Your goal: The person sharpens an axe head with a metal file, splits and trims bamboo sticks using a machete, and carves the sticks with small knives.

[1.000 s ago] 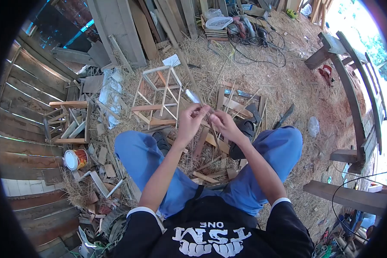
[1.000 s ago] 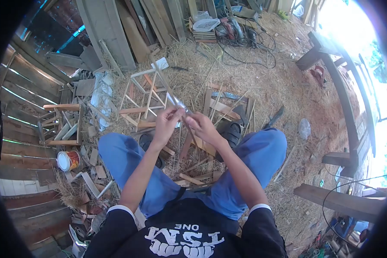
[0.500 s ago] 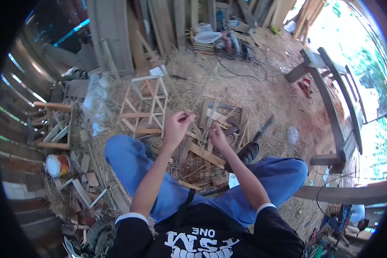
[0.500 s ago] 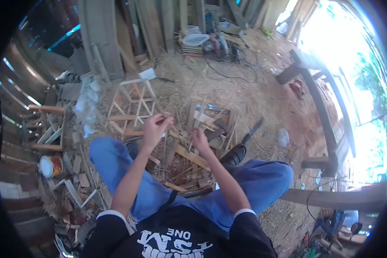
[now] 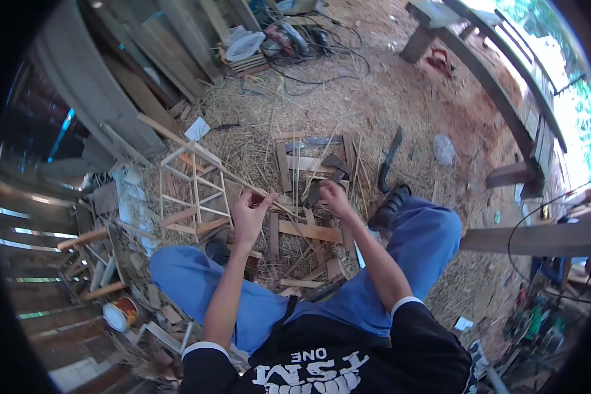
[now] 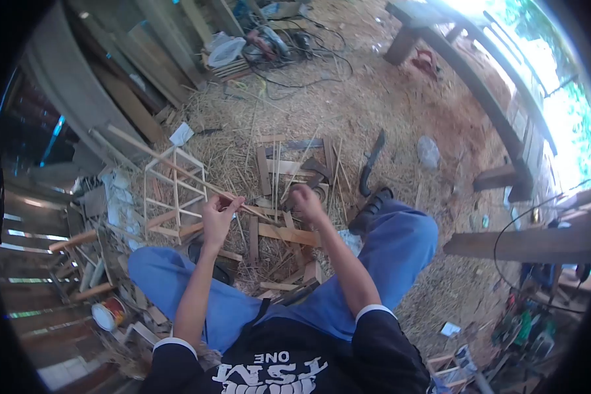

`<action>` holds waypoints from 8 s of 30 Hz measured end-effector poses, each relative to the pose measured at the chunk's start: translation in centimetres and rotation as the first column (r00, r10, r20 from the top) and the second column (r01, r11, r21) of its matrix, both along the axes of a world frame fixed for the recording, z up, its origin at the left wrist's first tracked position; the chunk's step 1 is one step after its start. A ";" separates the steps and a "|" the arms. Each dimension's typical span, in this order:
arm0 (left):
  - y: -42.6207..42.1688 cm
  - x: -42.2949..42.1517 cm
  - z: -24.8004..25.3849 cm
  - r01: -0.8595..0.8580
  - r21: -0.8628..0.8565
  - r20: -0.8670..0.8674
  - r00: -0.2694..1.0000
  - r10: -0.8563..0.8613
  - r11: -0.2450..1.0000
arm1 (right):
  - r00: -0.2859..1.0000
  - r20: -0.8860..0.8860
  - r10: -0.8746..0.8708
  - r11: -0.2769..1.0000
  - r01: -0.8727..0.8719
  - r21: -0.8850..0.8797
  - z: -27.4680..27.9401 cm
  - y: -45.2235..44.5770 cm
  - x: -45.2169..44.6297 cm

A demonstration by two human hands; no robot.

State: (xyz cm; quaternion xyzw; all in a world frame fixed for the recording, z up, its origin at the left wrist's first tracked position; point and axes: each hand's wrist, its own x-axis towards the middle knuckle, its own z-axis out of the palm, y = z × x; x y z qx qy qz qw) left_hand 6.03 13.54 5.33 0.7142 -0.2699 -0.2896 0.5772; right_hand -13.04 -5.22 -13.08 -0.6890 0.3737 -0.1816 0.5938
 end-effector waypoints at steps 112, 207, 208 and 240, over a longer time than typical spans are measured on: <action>10.8 3.4 -14.6 -0.267 0.037 0.271 0.930 0.248 0.963 | 0.758 -0.549 0.354 0.898 -0.439 -0.028 3.3 13.7 -1.5; 12.6 3.2 -14.3 -0.248 -0.022 0.150 0.957 0.248 0.969 | 0.551 -0.762 0.341 0.783 -0.615 -0.094 -0.1 15.4 -1.6; 12.6 3.2 -14.4 -0.264 -0.026 0.137 0.954 0.265 0.964 | 0.543 -0.771 0.333 0.785 -0.613 -0.093 -0.2 15.5 -1.6; 13.1 3.3 -13.6 -0.238 0.019 0.149 0.961 0.232 0.971 | 0.697 -0.595 0.400 0.862 -0.507 -0.015 -4.6 14.2 -2.0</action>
